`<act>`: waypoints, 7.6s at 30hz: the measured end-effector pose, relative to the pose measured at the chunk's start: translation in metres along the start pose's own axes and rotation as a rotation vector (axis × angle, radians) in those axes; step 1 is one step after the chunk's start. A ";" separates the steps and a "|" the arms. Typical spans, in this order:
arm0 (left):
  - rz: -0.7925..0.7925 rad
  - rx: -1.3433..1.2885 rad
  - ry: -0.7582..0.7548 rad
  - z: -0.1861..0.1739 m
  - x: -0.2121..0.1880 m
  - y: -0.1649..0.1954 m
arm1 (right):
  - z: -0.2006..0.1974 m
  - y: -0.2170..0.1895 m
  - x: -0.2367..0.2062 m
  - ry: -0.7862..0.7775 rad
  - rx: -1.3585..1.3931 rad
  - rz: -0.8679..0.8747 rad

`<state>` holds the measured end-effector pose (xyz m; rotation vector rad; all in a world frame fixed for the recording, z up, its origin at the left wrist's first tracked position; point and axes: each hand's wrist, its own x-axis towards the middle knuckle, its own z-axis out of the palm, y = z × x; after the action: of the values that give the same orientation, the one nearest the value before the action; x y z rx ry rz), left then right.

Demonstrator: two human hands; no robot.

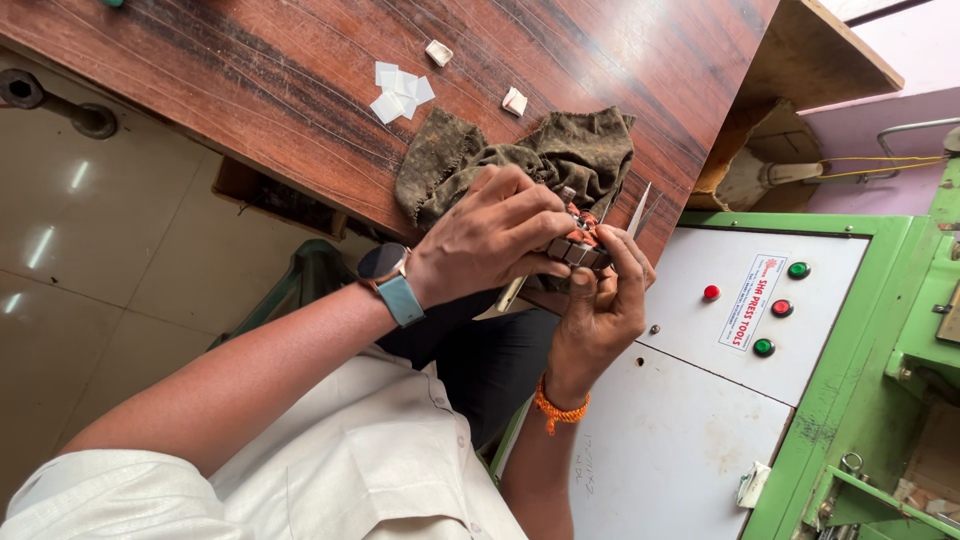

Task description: The person uses a screwdriver and scissors to adjust and insert small white insulating pieces into a cylindrical electrical component with copper windings. They repeatedly reposition the component and trim or place the pieces between the windings while working at a wooden table.

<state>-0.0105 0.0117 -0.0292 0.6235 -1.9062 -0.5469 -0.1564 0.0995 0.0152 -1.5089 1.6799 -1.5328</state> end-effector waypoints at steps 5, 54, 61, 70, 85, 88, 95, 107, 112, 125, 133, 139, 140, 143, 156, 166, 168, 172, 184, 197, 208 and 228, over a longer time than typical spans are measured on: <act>0.003 -0.059 -0.104 -0.005 0.007 -0.007 | 0.002 0.003 0.002 -0.004 -0.002 -0.067; -0.116 -0.069 -0.017 -0.011 0.026 0.006 | -0.087 0.047 0.084 -0.709 -0.923 -0.584; -0.154 0.047 0.020 -0.008 0.021 0.021 | -0.108 0.060 0.086 -0.625 -0.782 -0.757; -0.151 0.026 0.063 0.009 0.018 0.015 | -0.135 0.076 0.062 0.162 0.105 -0.151; -0.118 -0.041 -0.096 -0.005 0.035 0.023 | -0.085 0.002 0.035 0.273 0.302 -0.136; -0.122 -0.071 -0.094 -0.005 0.037 0.023 | -0.107 -0.002 0.039 0.248 0.168 -0.267; -0.128 -0.122 -0.098 -0.004 0.037 0.020 | -0.174 -0.014 0.031 0.598 0.028 -0.452; -0.107 -0.103 -0.109 -0.004 0.041 0.021 | -0.045 -0.018 0.021 0.352 0.244 -0.177; -0.109 -0.115 -0.082 -0.005 0.042 0.022 | -0.027 -0.025 0.025 0.382 0.177 -0.162; -0.121 -0.133 -0.098 -0.006 0.041 0.022 | -0.034 -0.010 0.024 0.394 0.217 -0.192; -0.147 -0.108 -0.108 -0.006 0.042 0.025 | -0.045 -0.027 0.028 0.112 0.180 -0.020; -0.127 -0.070 -0.059 -0.001 0.040 0.026 | -0.022 -0.010 0.012 0.272 0.062 -0.181; -0.121 -0.061 -0.054 -0.001 0.040 0.026 | -0.015 -0.004 0.010 0.305 0.136 -0.194; -0.119 -0.054 -0.064 -0.001 0.040 0.027 | -0.017 0.003 0.008 0.319 0.242 -0.173; -0.021 0.006 -0.714 -0.012 0.085 -0.010 | -0.074 0.005 0.036 0.025 0.427 0.037; 0.093 0.140 -0.367 0.002 0.113 -0.035 | -0.095 0.049 -0.019 0.329 0.331 0.105; -0.046 -0.074 -0.298 0.001 0.097 -0.031 | -0.097 0.052 -0.029 0.372 0.429 0.036; -0.502 -0.339 -0.031 0.009 0.074 -0.012 | -0.101 0.042 -0.035 0.456 0.324 0.198; -0.653 -0.437 -0.195 0.003 0.073 -0.022 | -0.122 0.038 -0.047 0.215 0.656 0.572; -0.142 -0.276 -0.229 -0.021 0.069 -0.023 | -0.110 0.025 -0.041 0.057 0.214 0.660; -0.049 -0.031 -0.354 -0.038 0.078 -0.004 | -0.076 0.005 -0.021 -0.072 0.211 0.486; -0.181 -0.077 -0.086 -0.034 0.058 -0.004 | -0.108 0.021 -0.026 0.157 0.565 0.410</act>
<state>0.0010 -0.0313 0.0207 0.7368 -1.9102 -0.7695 -0.2476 0.1663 0.0209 -0.7252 1.3536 -1.7210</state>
